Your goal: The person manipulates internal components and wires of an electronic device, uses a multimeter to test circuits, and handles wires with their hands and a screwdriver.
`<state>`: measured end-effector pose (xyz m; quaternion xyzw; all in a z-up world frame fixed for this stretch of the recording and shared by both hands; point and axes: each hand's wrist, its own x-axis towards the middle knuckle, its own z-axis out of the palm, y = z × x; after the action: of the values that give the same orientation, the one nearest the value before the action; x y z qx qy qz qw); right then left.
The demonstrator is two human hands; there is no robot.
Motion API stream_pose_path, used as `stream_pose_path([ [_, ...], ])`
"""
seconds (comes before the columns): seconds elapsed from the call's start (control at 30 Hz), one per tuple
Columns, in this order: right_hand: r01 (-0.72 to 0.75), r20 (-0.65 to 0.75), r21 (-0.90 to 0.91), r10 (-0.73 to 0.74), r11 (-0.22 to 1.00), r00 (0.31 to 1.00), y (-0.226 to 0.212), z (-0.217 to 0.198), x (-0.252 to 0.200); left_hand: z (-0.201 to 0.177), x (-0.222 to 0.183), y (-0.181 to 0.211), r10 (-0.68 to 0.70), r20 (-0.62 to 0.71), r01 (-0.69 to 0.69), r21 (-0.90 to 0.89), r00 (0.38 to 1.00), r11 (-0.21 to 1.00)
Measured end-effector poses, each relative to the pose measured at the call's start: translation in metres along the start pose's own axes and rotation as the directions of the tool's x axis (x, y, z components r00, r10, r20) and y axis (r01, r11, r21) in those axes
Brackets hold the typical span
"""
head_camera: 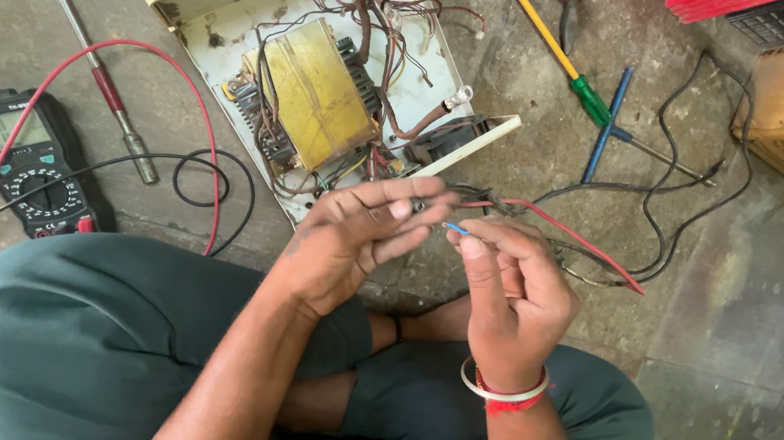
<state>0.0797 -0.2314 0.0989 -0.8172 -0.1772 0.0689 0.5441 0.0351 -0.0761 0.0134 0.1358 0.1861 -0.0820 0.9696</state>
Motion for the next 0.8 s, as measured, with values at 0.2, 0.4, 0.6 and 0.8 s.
stream_pose_path([
  [0.2, 0.087, -0.022, -0.204, -0.094, 0.975, 0.995, -0.002, -0.002, -0.003, -0.002, 0.000, -0.005, -0.068, 0.103, 0.062, 0.062, 0.992, 0.996],
  [0.4, 0.138, -0.021, -0.158, -0.143, 0.978, 0.990, -0.004, -0.001, -0.007, -0.011, 0.000, -0.017, -0.010, 0.198, -0.001, 0.054, 0.980, 0.999],
  [0.6, 0.178, -0.029, -0.311, -0.197, 0.934, 0.980, -0.008, 0.001, -0.009, -0.012, 0.000, -0.017, 0.007, 0.160, -0.020, 0.077, 0.987, 0.997],
  [0.8, 0.199, -0.022, -0.257, -0.212, 0.946, 0.977, -0.005, 0.004, -0.008, -0.007, 0.000, -0.016, 0.005, 0.116, -0.015, 0.085, 0.993, 0.996],
])
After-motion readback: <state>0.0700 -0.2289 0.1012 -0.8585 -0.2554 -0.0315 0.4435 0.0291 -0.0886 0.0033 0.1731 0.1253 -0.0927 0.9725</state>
